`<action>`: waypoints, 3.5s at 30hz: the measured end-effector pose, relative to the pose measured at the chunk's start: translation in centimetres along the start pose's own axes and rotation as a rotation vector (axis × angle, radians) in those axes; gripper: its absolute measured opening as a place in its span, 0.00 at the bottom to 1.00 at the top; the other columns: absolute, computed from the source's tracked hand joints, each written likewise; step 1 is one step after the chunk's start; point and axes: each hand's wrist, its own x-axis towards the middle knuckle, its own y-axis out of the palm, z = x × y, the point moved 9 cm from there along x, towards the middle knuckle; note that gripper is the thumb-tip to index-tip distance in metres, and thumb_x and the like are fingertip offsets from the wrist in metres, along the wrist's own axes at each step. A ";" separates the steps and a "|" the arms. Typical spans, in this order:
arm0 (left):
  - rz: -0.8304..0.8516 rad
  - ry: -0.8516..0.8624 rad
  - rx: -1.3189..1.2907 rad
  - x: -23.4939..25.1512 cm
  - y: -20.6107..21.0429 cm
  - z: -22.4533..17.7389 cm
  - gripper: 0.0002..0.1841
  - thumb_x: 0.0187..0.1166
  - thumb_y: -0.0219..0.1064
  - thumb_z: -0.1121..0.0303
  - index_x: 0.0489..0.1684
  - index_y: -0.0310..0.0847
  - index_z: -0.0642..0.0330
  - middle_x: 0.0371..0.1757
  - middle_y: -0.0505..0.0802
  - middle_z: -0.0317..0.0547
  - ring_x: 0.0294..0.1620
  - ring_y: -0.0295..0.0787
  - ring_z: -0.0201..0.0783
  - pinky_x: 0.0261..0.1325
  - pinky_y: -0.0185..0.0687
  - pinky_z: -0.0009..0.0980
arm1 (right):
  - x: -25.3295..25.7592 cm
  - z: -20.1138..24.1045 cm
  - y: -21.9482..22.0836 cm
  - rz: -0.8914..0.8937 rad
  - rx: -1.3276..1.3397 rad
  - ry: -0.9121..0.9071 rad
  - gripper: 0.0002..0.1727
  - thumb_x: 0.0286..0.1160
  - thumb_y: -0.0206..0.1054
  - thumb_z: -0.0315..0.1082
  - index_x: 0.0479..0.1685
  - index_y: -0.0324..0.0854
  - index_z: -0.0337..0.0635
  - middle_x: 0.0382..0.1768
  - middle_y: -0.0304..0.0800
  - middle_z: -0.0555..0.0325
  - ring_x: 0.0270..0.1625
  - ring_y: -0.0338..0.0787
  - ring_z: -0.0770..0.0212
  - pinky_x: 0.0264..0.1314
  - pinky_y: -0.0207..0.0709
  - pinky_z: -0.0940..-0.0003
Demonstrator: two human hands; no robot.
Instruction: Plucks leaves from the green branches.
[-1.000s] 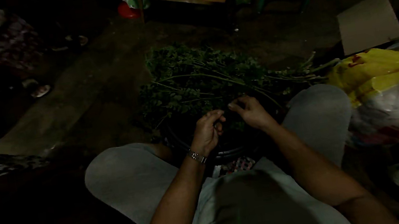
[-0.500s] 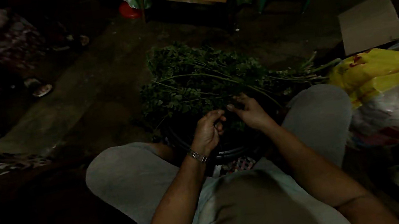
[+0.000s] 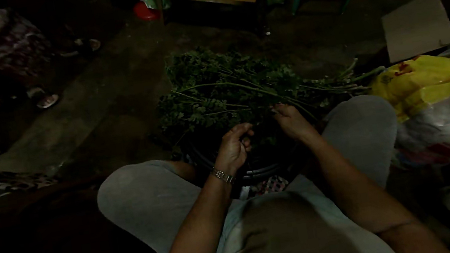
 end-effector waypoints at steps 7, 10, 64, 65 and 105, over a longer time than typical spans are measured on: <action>0.000 0.003 -0.027 0.1 -0.1 -0.1 0.08 0.89 0.54 0.74 0.43 0.80 0.61 0.25 0.83 0.37 0.14 0.68 0.22 0.16 0.64 0.15 | -0.2 0.8 1.3 0.066 0.033 -0.069 0.15 0.87 0.63 0.32 0.58 0.84 0.26 0.70 0.79 0.36 0.72 0.79 0.49 0.76 0.72 0.57; 0.000 0.000 -0.031 0.0 -0.1 -0.1 0.08 0.88 0.55 0.73 0.42 0.80 0.61 0.25 0.83 0.37 0.14 0.68 0.22 0.16 0.63 0.15 | -0.3 0.6 0.8 -0.016 0.026 -0.028 0.15 0.88 0.61 0.31 0.60 0.84 0.27 0.70 0.81 0.34 0.76 0.77 0.45 0.80 0.68 0.52; 0.025 0.016 -0.127 0.4 -0.8 -1.2 0.12 0.90 0.52 0.70 0.35 0.78 0.56 0.23 0.81 0.33 0.11 0.64 0.20 0.13 0.62 0.13 | 0.4 0.6 2.2 -0.027 0.062 -0.192 0.19 0.79 0.72 0.38 0.61 0.86 0.33 0.72 0.77 0.36 0.74 0.74 0.38 0.75 0.70 0.40; 0.029 0.015 -0.121 0.4 -0.8 -1.1 0.12 0.90 0.52 0.70 0.36 0.78 0.56 0.23 0.81 0.33 0.11 0.64 0.20 0.13 0.62 0.13 | 0.3 0.8 2.2 -0.050 0.059 -0.215 0.16 0.78 0.73 0.36 0.55 0.88 0.31 0.70 0.78 0.34 0.74 0.74 0.37 0.75 0.69 0.40; 0.382 0.001 0.378 -1.6 1.5 -1.5 0.12 0.80 0.57 0.77 0.26 0.84 0.57 0.16 0.79 0.27 0.12 0.65 0.17 0.16 0.60 0.13 | -0.5 1.0 -0.3 0.188 0.149 -0.123 0.16 0.90 0.59 0.39 0.61 0.86 0.38 0.69 0.82 0.51 0.65 0.83 0.60 0.66 0.78 0.61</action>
